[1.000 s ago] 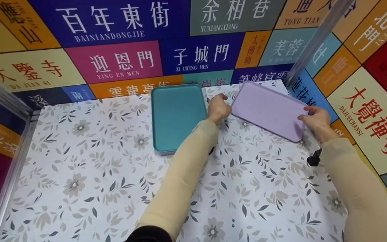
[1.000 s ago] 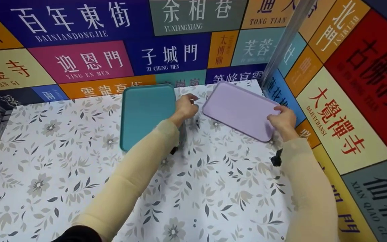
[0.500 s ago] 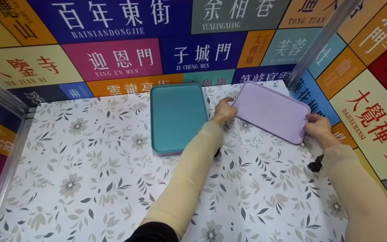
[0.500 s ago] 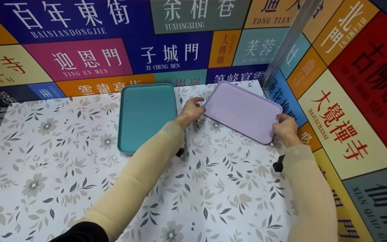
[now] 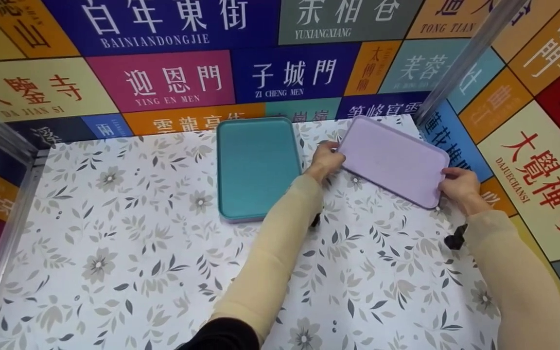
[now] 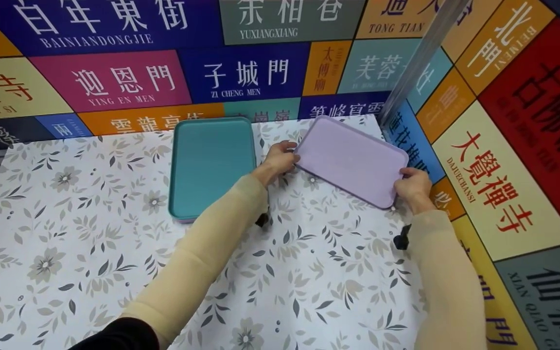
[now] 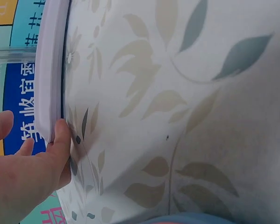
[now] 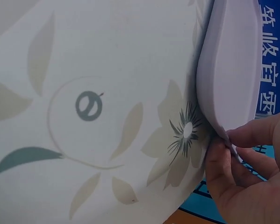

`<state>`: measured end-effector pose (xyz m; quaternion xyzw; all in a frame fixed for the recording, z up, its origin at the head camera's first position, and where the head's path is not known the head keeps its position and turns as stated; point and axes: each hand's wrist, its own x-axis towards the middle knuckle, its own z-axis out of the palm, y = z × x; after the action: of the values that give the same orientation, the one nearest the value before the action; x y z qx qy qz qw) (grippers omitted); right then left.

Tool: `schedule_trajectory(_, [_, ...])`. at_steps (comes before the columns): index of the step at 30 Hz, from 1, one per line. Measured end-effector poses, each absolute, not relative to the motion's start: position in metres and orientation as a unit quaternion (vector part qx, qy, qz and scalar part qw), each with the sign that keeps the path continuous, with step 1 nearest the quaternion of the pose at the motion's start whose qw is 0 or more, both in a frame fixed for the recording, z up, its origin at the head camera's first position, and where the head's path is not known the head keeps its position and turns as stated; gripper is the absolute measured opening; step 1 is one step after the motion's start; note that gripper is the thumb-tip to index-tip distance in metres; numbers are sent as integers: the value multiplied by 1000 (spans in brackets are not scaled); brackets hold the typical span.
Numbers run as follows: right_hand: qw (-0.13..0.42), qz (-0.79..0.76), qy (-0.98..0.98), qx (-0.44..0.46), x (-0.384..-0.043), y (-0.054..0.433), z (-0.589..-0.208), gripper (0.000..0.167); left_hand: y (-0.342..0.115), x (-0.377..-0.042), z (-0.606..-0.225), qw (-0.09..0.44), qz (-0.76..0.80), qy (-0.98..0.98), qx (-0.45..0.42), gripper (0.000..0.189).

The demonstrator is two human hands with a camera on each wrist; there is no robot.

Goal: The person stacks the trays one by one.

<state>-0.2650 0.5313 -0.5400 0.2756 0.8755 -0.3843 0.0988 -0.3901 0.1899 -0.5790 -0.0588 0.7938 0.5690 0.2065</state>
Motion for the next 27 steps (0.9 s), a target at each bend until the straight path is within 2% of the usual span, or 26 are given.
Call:
schedule_trajectory(6, [77,-362,891,263,-265,530,-539,67,176,-356,-546,169,623,762,-49,53])
schedule_trajectory(10, [80,-388,876,274,-264,529,-538,70,174,-353,-547,156,632,757,-62,51])
schedule_trajectory(18, [67,-491,810,315,-260,530,-528,74,172,-348,-531,172,676,712,-89,51])
schedule_trajectory(23, [71,-513,794,319,-255,529,-514,71,164,-347,-522,176,681,708,-69,46])
schedule_trajectory(27, [83,-511,802,300,-252,524,-504,69,149,-349,-516,206,706,676,-41,48])
